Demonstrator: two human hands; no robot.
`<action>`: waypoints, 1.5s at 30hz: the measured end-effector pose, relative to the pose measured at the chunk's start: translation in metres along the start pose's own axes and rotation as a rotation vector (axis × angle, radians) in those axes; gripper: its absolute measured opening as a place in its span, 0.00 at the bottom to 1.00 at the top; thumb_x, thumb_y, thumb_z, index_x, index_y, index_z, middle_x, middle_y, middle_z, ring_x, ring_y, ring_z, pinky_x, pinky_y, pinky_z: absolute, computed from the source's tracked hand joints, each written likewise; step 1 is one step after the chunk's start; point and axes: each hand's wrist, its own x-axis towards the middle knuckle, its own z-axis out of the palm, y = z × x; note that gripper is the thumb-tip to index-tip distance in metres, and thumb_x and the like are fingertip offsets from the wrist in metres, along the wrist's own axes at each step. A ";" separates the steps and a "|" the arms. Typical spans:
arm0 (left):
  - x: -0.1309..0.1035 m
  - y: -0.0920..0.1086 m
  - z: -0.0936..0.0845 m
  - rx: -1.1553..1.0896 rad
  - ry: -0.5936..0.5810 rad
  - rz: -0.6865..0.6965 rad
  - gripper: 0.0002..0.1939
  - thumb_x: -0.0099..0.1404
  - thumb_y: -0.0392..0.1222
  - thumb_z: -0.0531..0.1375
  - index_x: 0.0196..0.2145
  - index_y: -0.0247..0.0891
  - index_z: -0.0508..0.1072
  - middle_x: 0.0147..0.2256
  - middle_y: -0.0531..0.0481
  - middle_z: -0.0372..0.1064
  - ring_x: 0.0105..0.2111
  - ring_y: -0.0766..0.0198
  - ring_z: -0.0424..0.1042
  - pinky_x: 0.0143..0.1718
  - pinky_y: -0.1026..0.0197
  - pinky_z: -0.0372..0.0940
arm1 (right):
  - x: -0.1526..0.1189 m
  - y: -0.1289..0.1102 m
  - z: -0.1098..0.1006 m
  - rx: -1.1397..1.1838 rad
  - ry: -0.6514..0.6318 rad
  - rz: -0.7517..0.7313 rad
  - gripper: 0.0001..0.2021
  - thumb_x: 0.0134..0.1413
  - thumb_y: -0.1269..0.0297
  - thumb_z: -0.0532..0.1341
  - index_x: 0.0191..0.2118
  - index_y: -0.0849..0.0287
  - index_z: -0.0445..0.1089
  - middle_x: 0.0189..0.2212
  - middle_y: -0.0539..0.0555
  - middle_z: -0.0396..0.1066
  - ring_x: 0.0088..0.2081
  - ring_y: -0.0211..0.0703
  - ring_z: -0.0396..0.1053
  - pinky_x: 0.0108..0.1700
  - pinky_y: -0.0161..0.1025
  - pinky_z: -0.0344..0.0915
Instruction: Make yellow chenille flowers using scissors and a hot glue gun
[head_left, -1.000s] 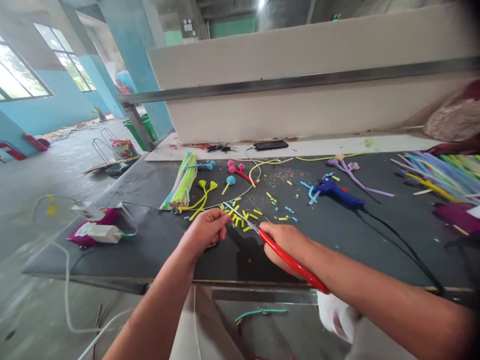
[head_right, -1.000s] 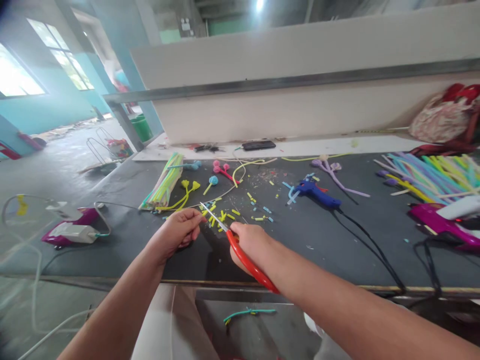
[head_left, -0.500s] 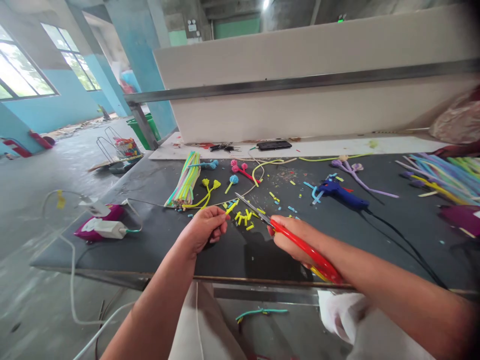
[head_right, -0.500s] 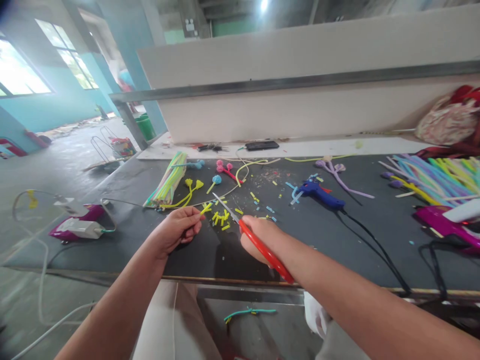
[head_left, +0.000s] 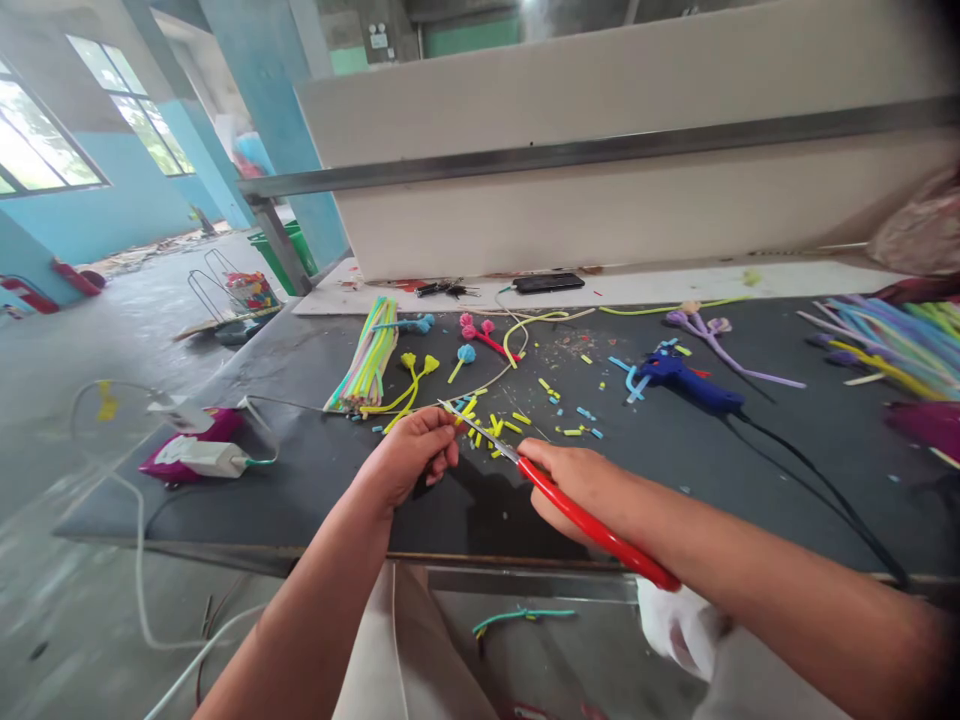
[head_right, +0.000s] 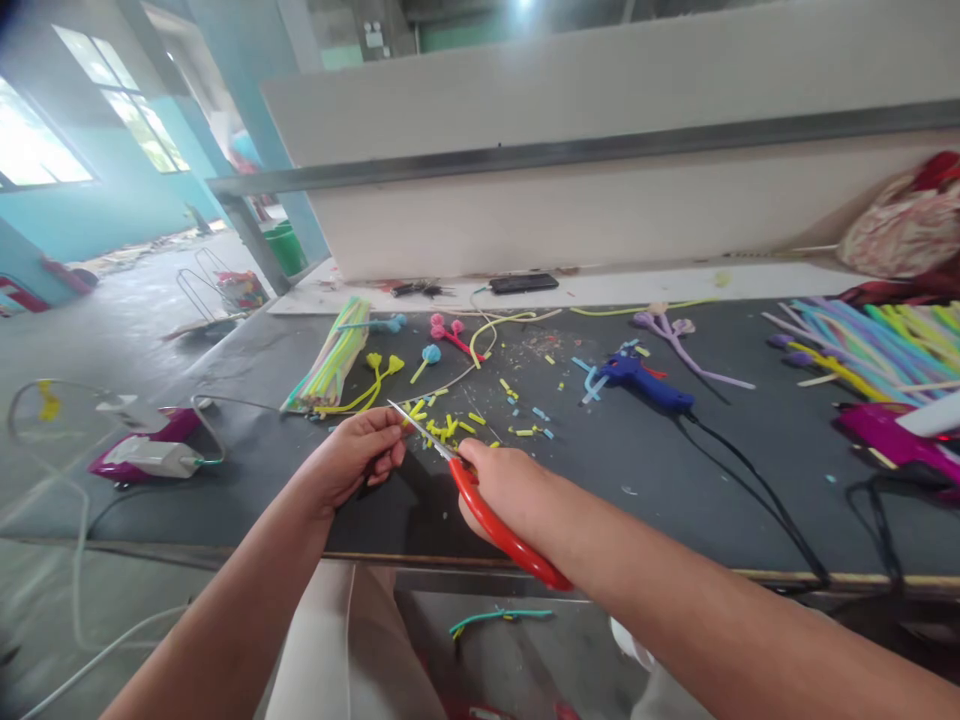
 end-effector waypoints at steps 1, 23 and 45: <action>0.000 0.000 0.000 0.005 -0.007 0.003 0.08 0.57 0.42 0.58 0.32 0.34 0.66 0.17 0.56 0.63 0.13 0.77 0.52 0.11 0.74 0.50 | 0.001 0.000 0.001 0.003 -0.001 -0.004 0.06 0.39 0.72 0.55 0.26 0.53 0.61 0.16 0.44 0.56 0.17 0.34 0.51 0.21 0.32 0.45; -0.001 0.004 -0.004 -0.103 0.002 -0.099 0.12 0.61 0.47 0.57 0.35 0.33 0.68 0.27 0.47 0.71 0.21 0.69 0.70 0.24 0.66 0.68 | 0.000 0.002 0.001 0.029 0.004 0.002 0.06 0.38 0.72 0.57 0.26 0.53 0.61 0.14 0.43 0.52 0.15 0.33 0.45 0.21 0.33 0.42; 0.001 0.005 0.003 0.028 0.062 -0.093 0.09 0.56 0.44 0.61 0.30 0.34 0.69 0.17 0.56 0.63 0.12 0.77 0.57 0.10 0.75 0.49 | 0.000 0.003 0.001 0.039 -0.008 -0.029 0.05 0.39 0.70 0.57 0.27 0.53 0.61 0.15 0.44 0.54 0.16 0.34 0.47 0.21 0.32 0.44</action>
